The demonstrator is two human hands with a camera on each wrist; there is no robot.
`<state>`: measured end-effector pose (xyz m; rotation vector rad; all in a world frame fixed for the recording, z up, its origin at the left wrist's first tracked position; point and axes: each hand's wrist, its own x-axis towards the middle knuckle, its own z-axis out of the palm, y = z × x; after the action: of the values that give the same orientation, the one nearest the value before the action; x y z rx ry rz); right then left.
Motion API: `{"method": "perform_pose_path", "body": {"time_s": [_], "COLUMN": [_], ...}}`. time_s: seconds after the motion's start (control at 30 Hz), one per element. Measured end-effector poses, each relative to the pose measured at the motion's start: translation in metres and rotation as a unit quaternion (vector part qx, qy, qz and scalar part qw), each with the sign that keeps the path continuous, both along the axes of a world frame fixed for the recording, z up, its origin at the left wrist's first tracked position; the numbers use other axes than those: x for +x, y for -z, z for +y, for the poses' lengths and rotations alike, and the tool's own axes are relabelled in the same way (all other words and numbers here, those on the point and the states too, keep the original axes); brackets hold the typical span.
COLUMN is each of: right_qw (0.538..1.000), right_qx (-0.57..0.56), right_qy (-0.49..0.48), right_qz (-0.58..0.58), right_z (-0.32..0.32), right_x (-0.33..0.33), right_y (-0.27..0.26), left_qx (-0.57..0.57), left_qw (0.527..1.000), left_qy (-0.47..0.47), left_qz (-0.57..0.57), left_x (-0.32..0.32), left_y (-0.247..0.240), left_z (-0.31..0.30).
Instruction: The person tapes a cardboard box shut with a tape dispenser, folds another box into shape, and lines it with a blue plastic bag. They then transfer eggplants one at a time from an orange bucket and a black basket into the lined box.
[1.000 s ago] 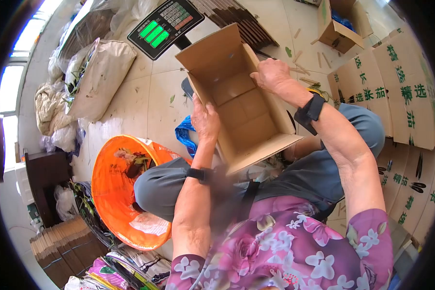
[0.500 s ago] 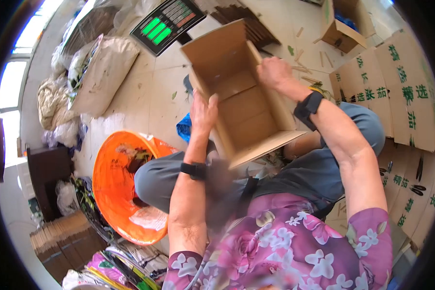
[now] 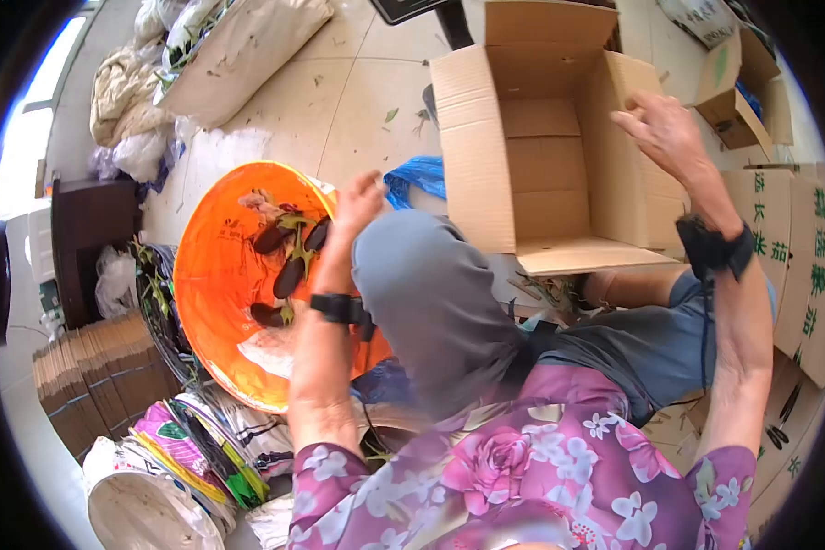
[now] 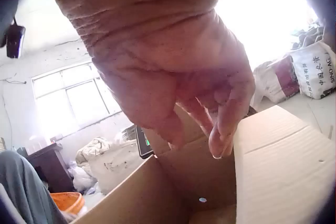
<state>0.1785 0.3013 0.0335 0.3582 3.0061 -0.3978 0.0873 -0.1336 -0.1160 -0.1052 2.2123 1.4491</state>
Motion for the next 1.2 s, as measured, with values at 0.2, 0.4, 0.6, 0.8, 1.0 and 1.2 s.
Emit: {"method": "perform_pose_path", "body": {"time_s": [0.2, 0.4, 0.6, 0.8, 1.0, 1.2], "right_qw": [0.978, 0.972, 0.956, 0.951, 0.935, 0.900], "right_qx": [-0.185, -0.202, -0.278, -0.277, -0.340, -0.398], "right_qy": [-0.005, -0.040, -0.023, -0.052, -0.042, -0.064], "right_qz": [-0.096, -0.117, -0.089, -0.129, -0.091, -0.164], "right_z": [-0.012, -0.046, -0.062, -0.072, -0.081, -0.093], "right_x": [0.013, 0.010, 0.010, 0.018, 0.020, 0.008], "right_y": [-0.034, -0.056, -0.064, -0.060, -0.065, -0.076], "left_qx": [-0.399, -0.388, -0.324, -0.273, 0.159, 0.342], "left_qw": [0.914, 0.920, 0.927, 0.942, 0.925, 0.929], "left_qy": [0.042, -0.004, -0.093, -0.181, -0.333, -0.104], "left_qz": [0.069, -0.049, 0.163, 0.073, 0.090, 0.100], "left_x": [0.035, 0.025, 0.032, 0.024, -0.036, -0.052], "left_y": [0.073, 0.104, 0.125, 0.154, 0.067, -0.121], "left_z": [0.041, 0.026, 0.022, 0.002, 0.037, 0.049]}}
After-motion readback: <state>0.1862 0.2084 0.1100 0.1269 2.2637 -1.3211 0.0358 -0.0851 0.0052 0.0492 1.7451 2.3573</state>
